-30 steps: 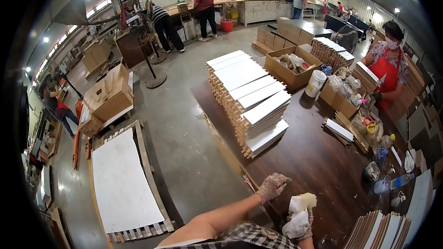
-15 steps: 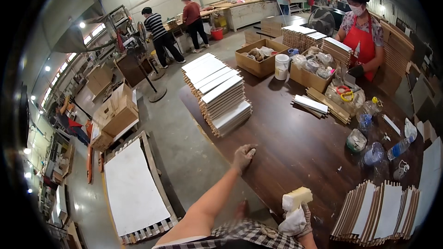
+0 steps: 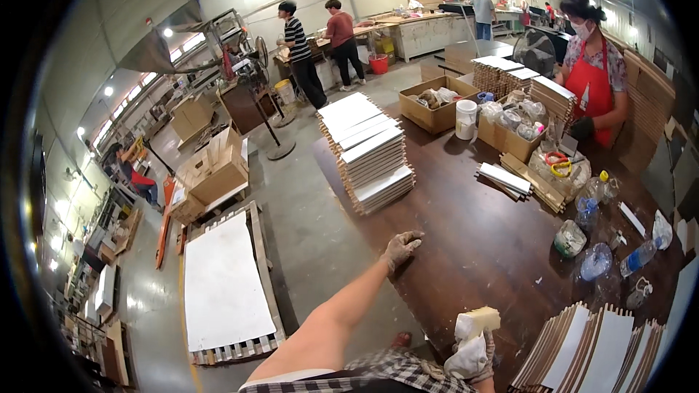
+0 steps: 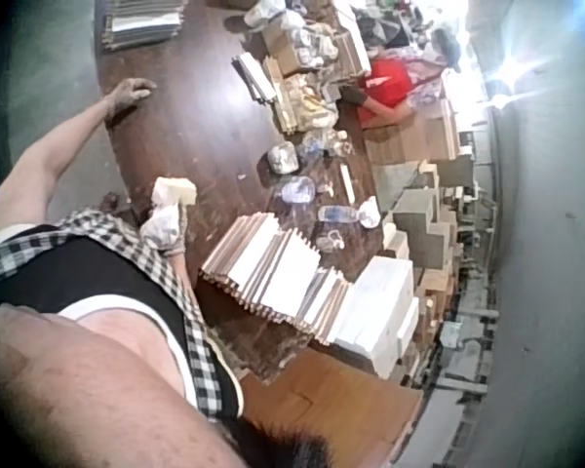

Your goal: The person cleans white furniture panels one by one using a sponge and a cloth, applying a white liquid from a container with a small brush before wiping the surfaces.

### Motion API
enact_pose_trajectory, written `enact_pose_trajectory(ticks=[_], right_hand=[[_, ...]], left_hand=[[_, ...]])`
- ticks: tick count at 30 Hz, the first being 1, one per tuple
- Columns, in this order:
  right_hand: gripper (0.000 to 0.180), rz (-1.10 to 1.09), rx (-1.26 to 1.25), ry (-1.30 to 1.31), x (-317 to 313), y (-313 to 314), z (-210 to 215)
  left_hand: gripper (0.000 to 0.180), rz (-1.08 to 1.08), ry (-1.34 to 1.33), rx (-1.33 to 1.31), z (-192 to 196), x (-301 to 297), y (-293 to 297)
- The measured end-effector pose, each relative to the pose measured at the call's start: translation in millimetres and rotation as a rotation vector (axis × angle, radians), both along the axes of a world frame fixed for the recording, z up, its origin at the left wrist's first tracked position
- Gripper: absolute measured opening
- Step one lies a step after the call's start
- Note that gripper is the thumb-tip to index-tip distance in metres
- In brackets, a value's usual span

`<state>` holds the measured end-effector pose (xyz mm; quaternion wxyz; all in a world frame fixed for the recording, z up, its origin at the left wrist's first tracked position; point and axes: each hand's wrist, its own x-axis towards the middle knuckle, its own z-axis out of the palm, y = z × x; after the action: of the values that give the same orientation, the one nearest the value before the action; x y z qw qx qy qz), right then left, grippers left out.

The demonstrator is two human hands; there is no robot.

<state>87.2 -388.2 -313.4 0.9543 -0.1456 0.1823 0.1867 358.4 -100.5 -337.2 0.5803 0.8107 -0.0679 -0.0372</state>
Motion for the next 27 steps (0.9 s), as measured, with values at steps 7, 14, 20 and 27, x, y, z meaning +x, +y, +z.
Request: enact_pose_trajectory(ticks=[7, 14, 20, 27], right_hand=[[0.054, 0.068, -0.032, -0.076, 34, 2, 8], [0.054, 0.148, 0.03, -0.172, 63, 8, 6], [0.055, 0.105, -0.03, -0.129, 56, 3, 12], [0.056, 0.058, -0.043, -0.072, 42, 0, 12]], left_hand=[[0.023, -0.019, -0.072, -0.114, -15, 5, -5], [0.022, -0.011, -0.084, -0.194, -7, -3, -3], [0.027, -0.026, -0.111, 0.136, 18, -10, 1], [0.027, 0.031, -0.134, 0.204, 28, -19, 1]])
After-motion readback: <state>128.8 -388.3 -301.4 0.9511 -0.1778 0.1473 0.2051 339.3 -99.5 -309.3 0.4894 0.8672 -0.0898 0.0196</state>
